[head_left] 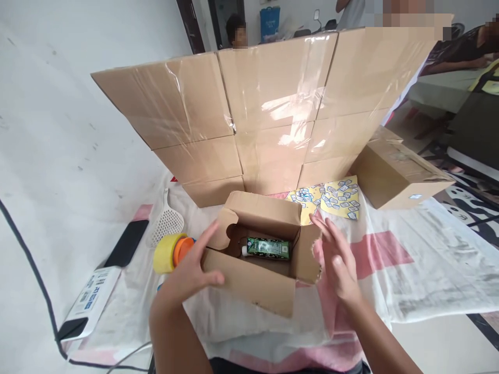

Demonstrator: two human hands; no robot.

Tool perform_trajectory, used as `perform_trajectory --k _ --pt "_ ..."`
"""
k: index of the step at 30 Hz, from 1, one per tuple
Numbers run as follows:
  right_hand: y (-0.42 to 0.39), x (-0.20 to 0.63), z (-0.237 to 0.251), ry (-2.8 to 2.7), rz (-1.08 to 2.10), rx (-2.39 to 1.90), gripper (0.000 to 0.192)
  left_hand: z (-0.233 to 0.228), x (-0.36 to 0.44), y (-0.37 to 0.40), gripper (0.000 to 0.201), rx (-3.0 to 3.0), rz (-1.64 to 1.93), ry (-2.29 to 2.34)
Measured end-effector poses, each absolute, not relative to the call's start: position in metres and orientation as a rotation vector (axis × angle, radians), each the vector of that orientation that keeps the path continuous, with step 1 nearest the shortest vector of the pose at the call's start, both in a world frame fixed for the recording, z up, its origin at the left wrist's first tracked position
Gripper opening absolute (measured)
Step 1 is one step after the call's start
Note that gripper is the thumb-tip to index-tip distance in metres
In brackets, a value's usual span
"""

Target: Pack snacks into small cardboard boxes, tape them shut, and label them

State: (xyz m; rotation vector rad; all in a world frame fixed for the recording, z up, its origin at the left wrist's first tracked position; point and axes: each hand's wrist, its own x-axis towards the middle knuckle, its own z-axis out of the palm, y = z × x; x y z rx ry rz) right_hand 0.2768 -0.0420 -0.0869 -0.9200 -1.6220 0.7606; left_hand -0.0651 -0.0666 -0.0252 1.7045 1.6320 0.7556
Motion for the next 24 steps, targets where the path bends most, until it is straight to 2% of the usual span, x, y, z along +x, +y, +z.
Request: perform_trajectory --k 2,4,5,8,10,13,16,19,21,24 --pt "-0.036 0.274 -0.079 -1.768 0.844 -0.915 0.047 -0.042 -0.070 -0.083 0.123 1.763 0.697 1.519" --pt "-0.027 0.270 -0.072 -1.838 0.917 -0.979 0.042 -0.050 -0.071 -0.099 0.132 1.805 0.607 1.569" --pt "-0.021 0.267 -0.071 -1.807 0.960 -1.000 0.046 -0.050 -0.071 -0.107 0.133 1.824 0.550 1.604" --pt "-0.006 0.257 -0.073 -1.617 1.118 -0.924 0.076 -0.043 -0.069 -0.122 0.119 1.858 0.513 1.686" --pt "0.002 0.250 -0.075 -1.534 1.139 -0.831 0.082 -0.035 -0.068 -0.122 0.105 1.837 0.590 1.707" --pt "0.006 0.241 -0.076 -1.445 1.095 -0.826 0.075 -0.024 -0.063 -0.110 0.083 1.722 0.695 1.833" --pt "0.004 0.239 -0.077 -1.403 1.085 -0.853 0.060 -0.017 -0.054 -0.091 0.076 1.608 0.714 2.083" --pt "0.003 0.243 -0.079 -1.460 1.095 -0.723 0.048 -0.016 -0.041 -0.078 0.072 1.828 0.748 2.172" --pt "0.004 0.246 -0.079 -1.589 1.076 -0.615 0.034 -0.017 -0.032 -0.076 0.061 2.104 0.792 2.115" --pt "0.006 0.250 -0.074 -1.763 0.941 -0.586 0.042 -0.020 -0.022 -0.079 0.049 2.423 0.653 1.863"
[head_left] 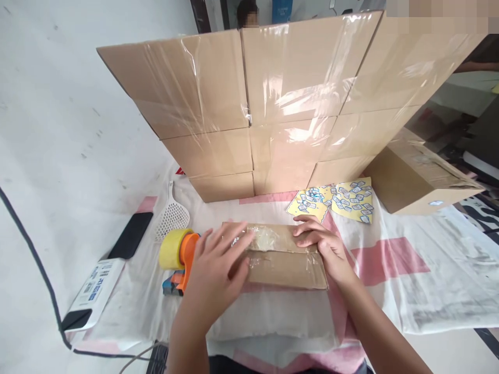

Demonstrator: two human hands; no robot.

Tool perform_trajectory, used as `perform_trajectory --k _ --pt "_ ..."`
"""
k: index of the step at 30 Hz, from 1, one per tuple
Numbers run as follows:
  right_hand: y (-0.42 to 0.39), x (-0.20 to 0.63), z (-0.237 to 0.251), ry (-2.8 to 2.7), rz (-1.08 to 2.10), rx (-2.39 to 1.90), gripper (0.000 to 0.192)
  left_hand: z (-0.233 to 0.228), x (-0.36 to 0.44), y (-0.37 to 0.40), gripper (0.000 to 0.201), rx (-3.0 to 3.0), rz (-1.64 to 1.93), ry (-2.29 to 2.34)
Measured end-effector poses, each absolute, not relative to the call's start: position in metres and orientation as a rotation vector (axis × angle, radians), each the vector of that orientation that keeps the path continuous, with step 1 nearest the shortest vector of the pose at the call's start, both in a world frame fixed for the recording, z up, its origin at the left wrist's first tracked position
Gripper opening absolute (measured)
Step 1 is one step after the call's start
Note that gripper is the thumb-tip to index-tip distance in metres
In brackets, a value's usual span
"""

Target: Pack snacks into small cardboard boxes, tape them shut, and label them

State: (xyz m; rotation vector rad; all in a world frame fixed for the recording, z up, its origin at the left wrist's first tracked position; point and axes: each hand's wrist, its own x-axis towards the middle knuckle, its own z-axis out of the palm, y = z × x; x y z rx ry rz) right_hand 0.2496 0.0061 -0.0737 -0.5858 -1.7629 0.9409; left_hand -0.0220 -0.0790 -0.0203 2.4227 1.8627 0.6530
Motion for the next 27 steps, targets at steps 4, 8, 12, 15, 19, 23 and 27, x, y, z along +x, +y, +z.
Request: perform_trajectory --k 4,8,12,15,19,23,27 --pt "-0.002 0.255 -0.071 -1.833 0.828 -0.744 0.038 -0.028 -0.014 -0.088 0.052 2.449 0.524 1.714" --pt "-0.026 0.259 -0.084 -1.718 0.933 -0.848 0.061 -0.032 -0.006 -0.093 0.063 2.434 0.491 1.734" --pt "-0.049 0.258 -0.099 -1.586 1.100 -0.900 0.084 -0.027 -0.004 -0.092 0.058 2.441 0.512 1.742" --pt "-0.056 0.257 -0.105 -1.502 1.030 -0.894 0.088 -0.028 -0.026 -0.091 0.041 2.301 0.859 1.939" --pt "-0.062 0.260 -0.110 -1.413 0.925 -0.852 0.080 -0.044 -0.078 -0.100 0.035 1.743 1.358 2.451" --pt "-0.072 0.268 -0.115 -1.422 0.918 -0.853 0.076 -0.051 -0.100 -0.115 0.037 1.603 1.296 2.533" --pt "-0.076 0.270 -0.110 -1.477 0.982 -0.891 0.072 -0.027 -0.077 -0.112 0.028 1.689 1.409 2.347"
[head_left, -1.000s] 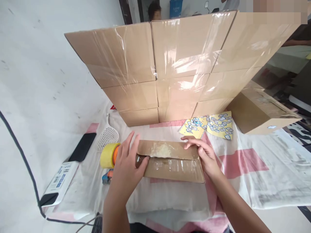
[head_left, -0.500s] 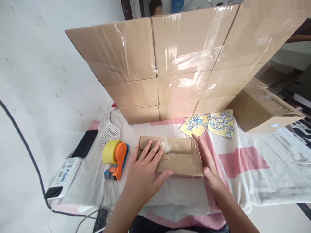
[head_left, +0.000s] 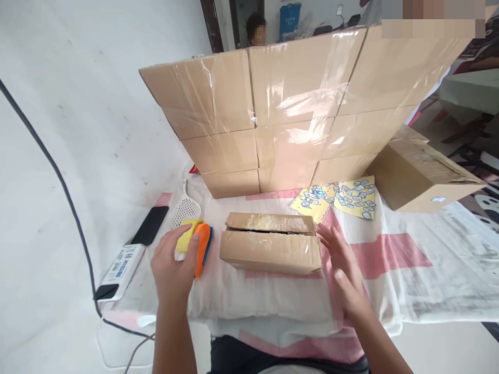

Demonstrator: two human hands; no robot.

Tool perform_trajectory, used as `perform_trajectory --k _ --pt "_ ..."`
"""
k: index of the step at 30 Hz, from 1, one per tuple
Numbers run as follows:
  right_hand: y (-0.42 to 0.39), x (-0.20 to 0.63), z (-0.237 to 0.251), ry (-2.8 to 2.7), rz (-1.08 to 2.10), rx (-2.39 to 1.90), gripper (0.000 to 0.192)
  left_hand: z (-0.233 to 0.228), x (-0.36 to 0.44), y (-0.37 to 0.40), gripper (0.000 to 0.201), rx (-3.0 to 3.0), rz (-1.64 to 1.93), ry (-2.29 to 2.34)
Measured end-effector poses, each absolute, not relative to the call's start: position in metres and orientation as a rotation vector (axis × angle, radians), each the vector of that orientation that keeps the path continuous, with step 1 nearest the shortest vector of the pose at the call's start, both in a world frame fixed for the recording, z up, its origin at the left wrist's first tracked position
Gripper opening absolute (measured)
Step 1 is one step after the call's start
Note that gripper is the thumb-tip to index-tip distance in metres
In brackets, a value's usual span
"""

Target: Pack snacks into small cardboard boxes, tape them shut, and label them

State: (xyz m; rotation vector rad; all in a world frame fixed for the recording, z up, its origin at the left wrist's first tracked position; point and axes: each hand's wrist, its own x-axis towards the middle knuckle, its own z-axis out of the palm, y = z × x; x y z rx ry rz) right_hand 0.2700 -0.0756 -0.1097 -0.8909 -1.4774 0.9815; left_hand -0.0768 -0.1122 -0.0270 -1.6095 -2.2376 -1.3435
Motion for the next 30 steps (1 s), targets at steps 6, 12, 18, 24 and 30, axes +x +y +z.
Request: perform_trajectory --k 6,12,18,24,30 --pt "-0.056 0.254 -0.081 -1.549 0.992 -0.887 0.064 0.025 -0.017 -0.072 0.032 -2.421 -0.869 -2.009" --pt "-0.042 0.243 -0.074 -1.609 0.860 -0.924 0.037 0.029 0.000 -0.042 0.029 -2.850 -0.447 -1.850" --pt "-0.040 0.248 -0.066 -1.731 0.877 -0.904 0.037 0.031 -0.007 -0.035 0.022 -2.969 -0.445 -1.961" --pt "-0.020 0.253 -0.042 -1.964 0.761 -0.963 0.039 0.034 -0.004 -0.030 0.014 -3.017 -0.348 -1.906" --pt "0.002 0.249 -0.017 -2.272 0.784 -1.038 0.045 0.027 0.005 -0.036 0.020 -2.731 -0.147 -1.900"
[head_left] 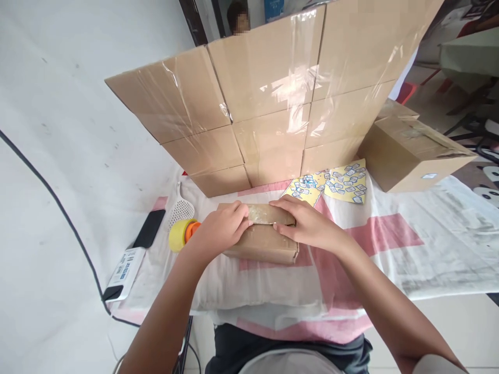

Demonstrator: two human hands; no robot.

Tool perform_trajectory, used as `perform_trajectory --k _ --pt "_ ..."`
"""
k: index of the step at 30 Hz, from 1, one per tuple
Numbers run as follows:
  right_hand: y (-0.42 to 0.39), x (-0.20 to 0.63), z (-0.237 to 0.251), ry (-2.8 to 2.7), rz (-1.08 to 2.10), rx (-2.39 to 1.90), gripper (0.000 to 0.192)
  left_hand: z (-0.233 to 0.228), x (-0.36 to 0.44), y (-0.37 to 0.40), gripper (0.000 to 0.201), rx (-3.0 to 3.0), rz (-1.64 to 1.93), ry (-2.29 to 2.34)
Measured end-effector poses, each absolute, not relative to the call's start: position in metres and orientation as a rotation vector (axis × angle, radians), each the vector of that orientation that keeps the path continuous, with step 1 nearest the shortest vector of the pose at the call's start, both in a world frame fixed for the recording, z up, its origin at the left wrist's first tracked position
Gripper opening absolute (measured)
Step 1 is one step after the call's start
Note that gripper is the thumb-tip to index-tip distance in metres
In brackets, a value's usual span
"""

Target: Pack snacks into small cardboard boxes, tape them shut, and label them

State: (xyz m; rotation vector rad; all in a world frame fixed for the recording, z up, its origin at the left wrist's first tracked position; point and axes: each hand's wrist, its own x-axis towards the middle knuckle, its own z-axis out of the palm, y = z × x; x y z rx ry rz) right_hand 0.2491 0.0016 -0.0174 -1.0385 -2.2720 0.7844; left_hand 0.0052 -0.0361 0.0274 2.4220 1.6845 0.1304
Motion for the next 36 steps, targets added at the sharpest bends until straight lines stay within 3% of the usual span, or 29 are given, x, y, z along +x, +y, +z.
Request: perform_trajectory --k 7,19,29,31,36 --pt "0.010 0.242 -0.008 -2.496 0.696 -0.958 0.046 0.016 0.002 -0.023 0.027 2.617 -0.002 1.361" --pt "0.011 0.240 -0.007 -2.528 0.799 -0.959 0.051 0.011 0.000 -0.029 0.029 2.514 0.162 1.499" --pt "0.019 0.244 -0.008 -2.571 0.840 -0.833 0.052 0.010 -0.003 -0.025 0.032 3.275 -0.297 1.332" --pt "0.011 0.241 -0.002 -2.609 0.733 -0.918 0.050 0.007 -0.003 -0.022 0.027 3.295 -0.296 1.272" --pt "-0.036 0.226 0.014 -2.402 0.075 -1.275 0.024 0.012 0.005 -0.024 0.025 3.268 -0.219 1.316"
